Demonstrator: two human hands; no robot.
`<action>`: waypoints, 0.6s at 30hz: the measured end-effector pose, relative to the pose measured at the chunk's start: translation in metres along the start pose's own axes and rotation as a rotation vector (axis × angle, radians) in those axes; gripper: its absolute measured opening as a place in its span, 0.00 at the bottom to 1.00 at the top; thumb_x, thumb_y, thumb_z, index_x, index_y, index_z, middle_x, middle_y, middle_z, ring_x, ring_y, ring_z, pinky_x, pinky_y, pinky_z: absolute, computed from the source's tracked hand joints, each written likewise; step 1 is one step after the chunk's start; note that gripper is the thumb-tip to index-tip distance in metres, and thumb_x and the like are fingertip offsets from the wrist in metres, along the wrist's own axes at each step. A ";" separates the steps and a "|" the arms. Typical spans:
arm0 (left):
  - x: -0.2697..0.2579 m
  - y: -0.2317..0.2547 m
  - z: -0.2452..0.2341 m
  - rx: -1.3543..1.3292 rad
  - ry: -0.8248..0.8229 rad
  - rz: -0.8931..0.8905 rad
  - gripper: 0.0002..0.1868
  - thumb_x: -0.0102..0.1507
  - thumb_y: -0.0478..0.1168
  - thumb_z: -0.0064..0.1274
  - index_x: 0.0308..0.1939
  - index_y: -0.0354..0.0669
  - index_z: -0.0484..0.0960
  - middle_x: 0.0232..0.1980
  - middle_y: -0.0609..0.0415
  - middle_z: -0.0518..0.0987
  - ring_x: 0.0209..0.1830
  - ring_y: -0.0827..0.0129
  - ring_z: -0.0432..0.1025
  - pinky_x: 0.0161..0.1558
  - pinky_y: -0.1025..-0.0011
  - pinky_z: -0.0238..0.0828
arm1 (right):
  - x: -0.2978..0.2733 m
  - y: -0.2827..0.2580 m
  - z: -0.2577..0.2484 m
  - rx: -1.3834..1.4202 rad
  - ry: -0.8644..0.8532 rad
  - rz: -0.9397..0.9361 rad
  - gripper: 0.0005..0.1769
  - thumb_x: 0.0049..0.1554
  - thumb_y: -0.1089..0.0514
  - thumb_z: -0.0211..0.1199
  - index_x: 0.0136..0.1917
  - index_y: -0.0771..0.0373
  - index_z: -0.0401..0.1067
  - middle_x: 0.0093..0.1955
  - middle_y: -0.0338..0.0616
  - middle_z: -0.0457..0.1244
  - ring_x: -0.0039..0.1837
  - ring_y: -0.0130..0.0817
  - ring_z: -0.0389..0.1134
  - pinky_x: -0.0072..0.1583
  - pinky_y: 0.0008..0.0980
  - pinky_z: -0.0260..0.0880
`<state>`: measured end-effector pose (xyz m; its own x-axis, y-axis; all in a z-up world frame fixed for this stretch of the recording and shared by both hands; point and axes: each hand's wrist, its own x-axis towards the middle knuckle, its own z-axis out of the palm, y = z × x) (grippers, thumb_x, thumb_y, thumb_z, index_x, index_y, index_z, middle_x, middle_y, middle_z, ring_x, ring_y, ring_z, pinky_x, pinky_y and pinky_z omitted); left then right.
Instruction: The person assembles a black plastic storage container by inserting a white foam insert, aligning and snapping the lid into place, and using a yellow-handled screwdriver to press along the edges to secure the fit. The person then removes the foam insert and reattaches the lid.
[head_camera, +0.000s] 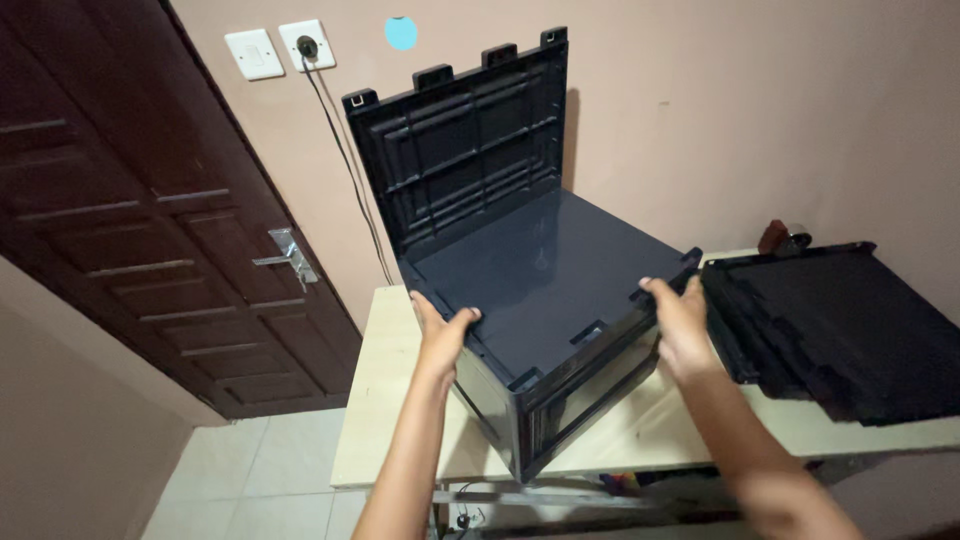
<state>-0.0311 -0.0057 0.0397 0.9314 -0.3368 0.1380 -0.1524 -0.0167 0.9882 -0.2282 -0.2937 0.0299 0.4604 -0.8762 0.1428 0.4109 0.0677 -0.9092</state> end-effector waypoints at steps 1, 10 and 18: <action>-0.009 -0.001 0.004 0.032 0.008 -0.006 0.66 0.54 0.38 0.64 0.79 0.33 0.25 0.84 0.38 0.28 0.85 0.56 0.24 0.77 0.67 0.28 | 0.019 0.001 -0.006 -0.053 0.035 -0.001 0.37 0.51 0.63 0.68 0.71 0.75 0.60 0.60 0.55 0.64 0.60 0.44 0.68 0.58 0.40 0.71; -0.102 0.017 0.046 -0.402 0.030 -0.104 0.63 0.51 0.27 0.55 0.80 0.43 0.28 0.77 0.40 0.58 0.70 0.56 0.65 0.67 0.69 0.62 | 0.173 0.030 -0.061 -0.419 0.063 -0.026 0.30 0.52 0.61 0.68 0.64 0.77 0.66 0.59 0.62 0.64 0.54 0.39 0.68 0.54 0.35 0.69; -0.118 0.033 0.059 -0.561 0.080 -0.088 0.60 0.51 0.19 0.45 0.82 0.54 0.34 0.69 0.45 0.69 0.51 0.63 0.74 0.48 0.70 0.73 | 0.185 0.035 -0.067 0.010 -0.310 0.269 0.16 0.56 0.57 0.55 0.49 0.68 0.79 0.53 0.52 0.69 0.52 0.38 0.70 0.59 0.33 0.70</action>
<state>-0.1655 -0.0225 0.0521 0.9580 -0.2843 0.0369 0.1051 0.4681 0.8774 -0.1811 -0.4854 -0.0017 0.7673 -0.6411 0.0133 0.2503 0.2803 -0.9267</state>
